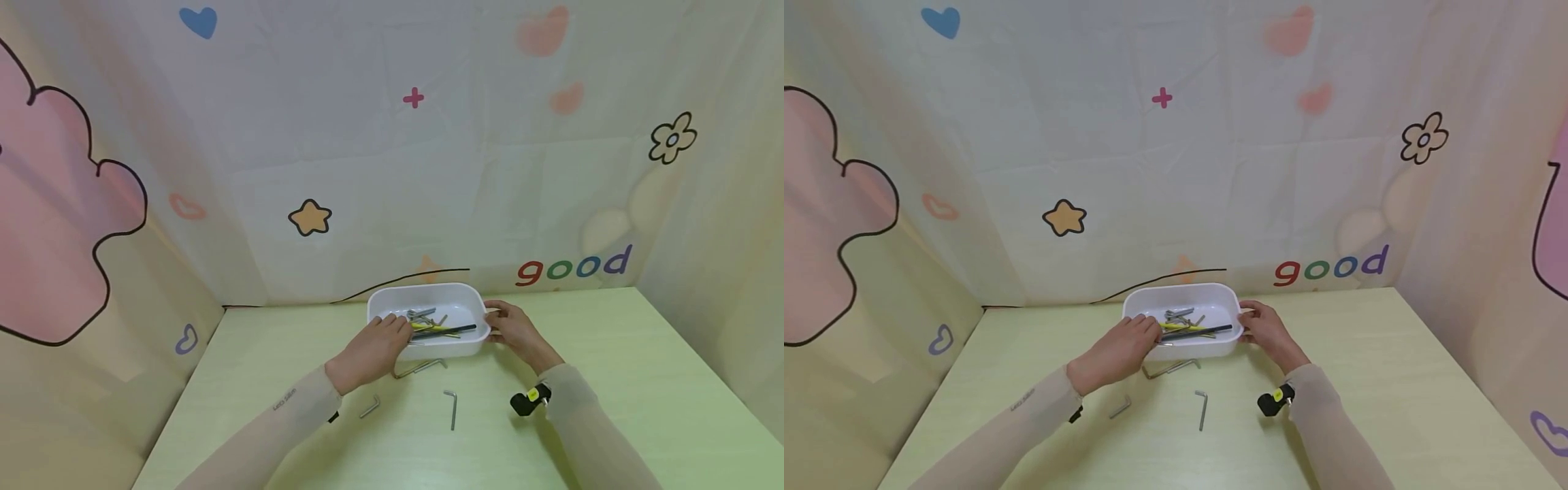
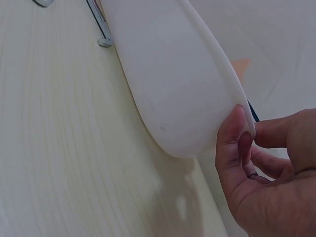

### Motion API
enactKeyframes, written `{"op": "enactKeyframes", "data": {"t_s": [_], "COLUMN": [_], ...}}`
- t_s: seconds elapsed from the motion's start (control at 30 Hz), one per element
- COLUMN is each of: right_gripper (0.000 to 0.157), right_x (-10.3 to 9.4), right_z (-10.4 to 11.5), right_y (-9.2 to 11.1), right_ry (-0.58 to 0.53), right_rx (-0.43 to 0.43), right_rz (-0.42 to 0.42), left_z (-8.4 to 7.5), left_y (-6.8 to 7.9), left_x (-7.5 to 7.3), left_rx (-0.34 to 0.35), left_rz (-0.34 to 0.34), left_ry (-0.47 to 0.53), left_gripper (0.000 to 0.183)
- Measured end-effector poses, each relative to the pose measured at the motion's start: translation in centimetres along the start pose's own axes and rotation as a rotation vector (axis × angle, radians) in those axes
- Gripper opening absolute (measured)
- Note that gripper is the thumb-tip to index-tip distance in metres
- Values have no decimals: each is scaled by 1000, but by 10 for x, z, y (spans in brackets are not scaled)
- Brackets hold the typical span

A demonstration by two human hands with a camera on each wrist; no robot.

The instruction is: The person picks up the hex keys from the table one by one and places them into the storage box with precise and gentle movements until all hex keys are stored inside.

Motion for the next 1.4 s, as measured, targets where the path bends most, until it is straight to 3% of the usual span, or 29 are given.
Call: {"op": "enactKeyframes", "data": {"t_s": [0.17, 0.63, 0.83, 1.4], "right_gripper": [44, 45, 45, 45], "right_x": [-1, -1, 0, 0], "right_z": [0, -1, -1, 0], "right_y": [-1, 0, 1, 1], "right_ry": [3, 0, 0, 4], "right_rx": [0, 22, 20, 42], "right_rz": [-5, -6, -3, -7], "left_z": [5, 14, 20, 29], "left_y": [-8, -31, -41, -75], "left_x": [-2, -2, 0, 16], "left_rx": [-20, -45, -60, -124], "left_rz": [1, 24, 26, 209], "left_ry": [7, 33, 48, 156], "left_gripper": [3, 11, 3, 8]}}
Point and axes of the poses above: each hand's wrist, its own y-axis away from the middle knuckle, its own x-axis out of the palm, z = x × y, the point moved 7 cm from there along -y, towards the middle knuckle, and after that the axes turned 10 degrees about -x, right-handed, at the moved point
